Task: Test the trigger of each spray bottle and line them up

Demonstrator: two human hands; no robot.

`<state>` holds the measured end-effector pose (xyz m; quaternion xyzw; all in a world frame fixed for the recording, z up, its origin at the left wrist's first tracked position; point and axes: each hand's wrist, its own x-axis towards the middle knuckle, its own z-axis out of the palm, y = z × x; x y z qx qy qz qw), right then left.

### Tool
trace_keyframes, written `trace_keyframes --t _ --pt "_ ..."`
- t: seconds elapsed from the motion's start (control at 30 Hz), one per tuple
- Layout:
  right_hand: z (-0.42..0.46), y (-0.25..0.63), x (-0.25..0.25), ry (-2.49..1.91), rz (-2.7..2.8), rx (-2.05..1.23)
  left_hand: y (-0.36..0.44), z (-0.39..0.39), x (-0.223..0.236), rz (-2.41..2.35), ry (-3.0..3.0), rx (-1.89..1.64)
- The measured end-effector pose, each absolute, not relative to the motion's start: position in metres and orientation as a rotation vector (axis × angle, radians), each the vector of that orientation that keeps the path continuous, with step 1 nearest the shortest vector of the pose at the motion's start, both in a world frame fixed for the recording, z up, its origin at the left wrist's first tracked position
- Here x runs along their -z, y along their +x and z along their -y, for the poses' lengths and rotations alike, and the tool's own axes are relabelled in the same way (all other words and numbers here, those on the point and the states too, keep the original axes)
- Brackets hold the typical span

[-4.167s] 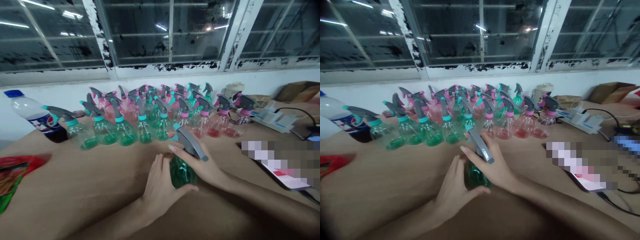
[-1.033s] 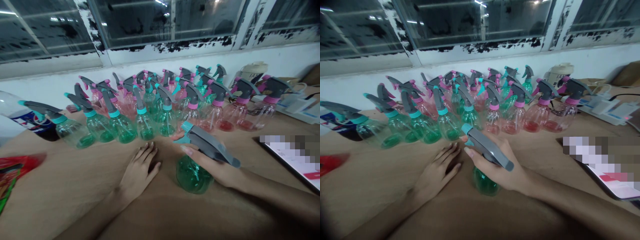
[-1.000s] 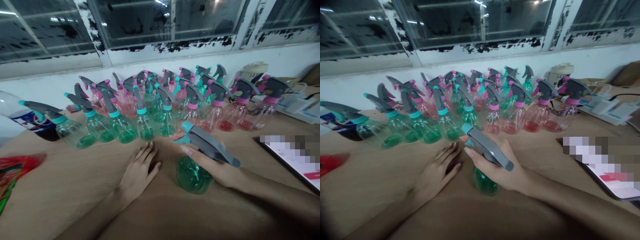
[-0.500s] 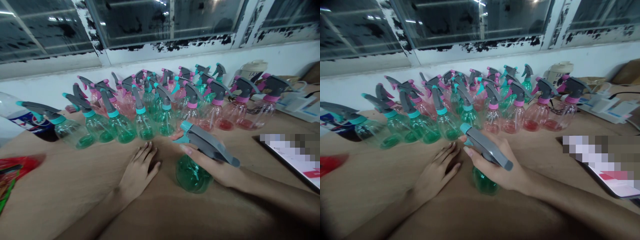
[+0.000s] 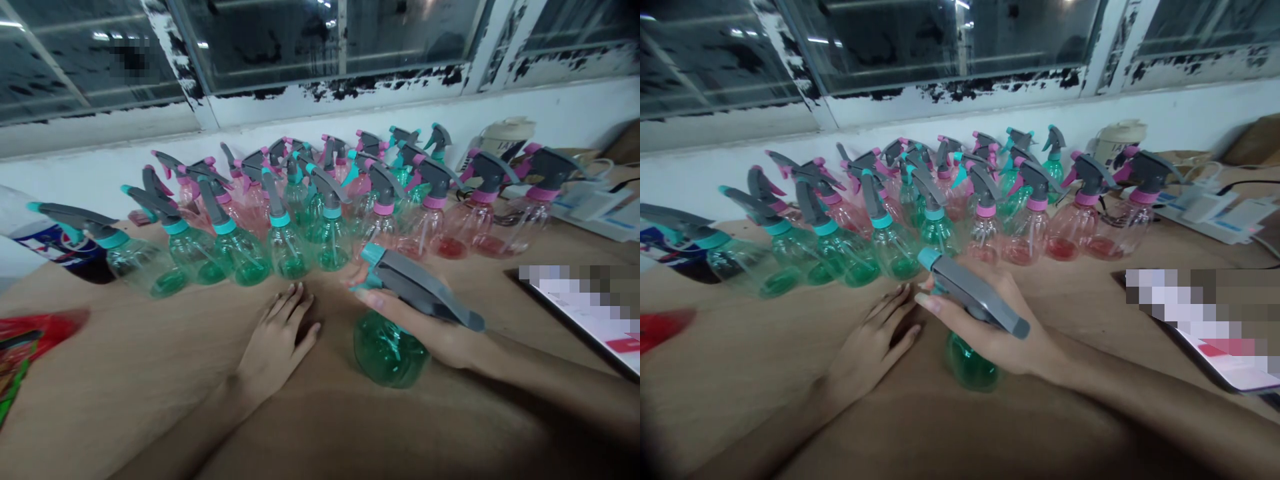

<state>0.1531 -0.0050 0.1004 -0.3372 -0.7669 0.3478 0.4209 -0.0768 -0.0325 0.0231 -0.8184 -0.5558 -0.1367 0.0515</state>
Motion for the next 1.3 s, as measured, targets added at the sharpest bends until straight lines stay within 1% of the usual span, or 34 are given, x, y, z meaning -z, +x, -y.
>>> trace_keyframes --t 0.13,0.33,0.53,0.93,1.1,1.3 --pt "0.0052 0.152 -0.1006 -0.845 1.905 -0.895 -0.0767 0.0324 -0.0234 1.696 -2.49 0.424" --pt "0.0082 0.1516 -0.097 -0.906 1.871 -0.804 -0.0769 0.0319 -0.0239 1.693 -2.503 0.403" --pt "0.0089 0.1516 -0.0962 -0.93 1.874 -0.803 -0.0773 0.032 -0.0223 1.698 -2.497 0.429" --pt "0.0074 0.1513 -0.1008 -0.88 1.868 -0.952 -0.0773 0.0324 -0.0223 1.702 -2.501 0.43" --pt "0.0048 0.1527 -0.1029 -0.795 1.9 -0.871 -0.0768 0.0323 -0.0228 1.708 -2.499 0.416" --pt "0.005 0.156 -0.1004 -0.872 1.895 -0.807 -0.0768 0.0321 -0.0235 1.701 -2.5 0.402"
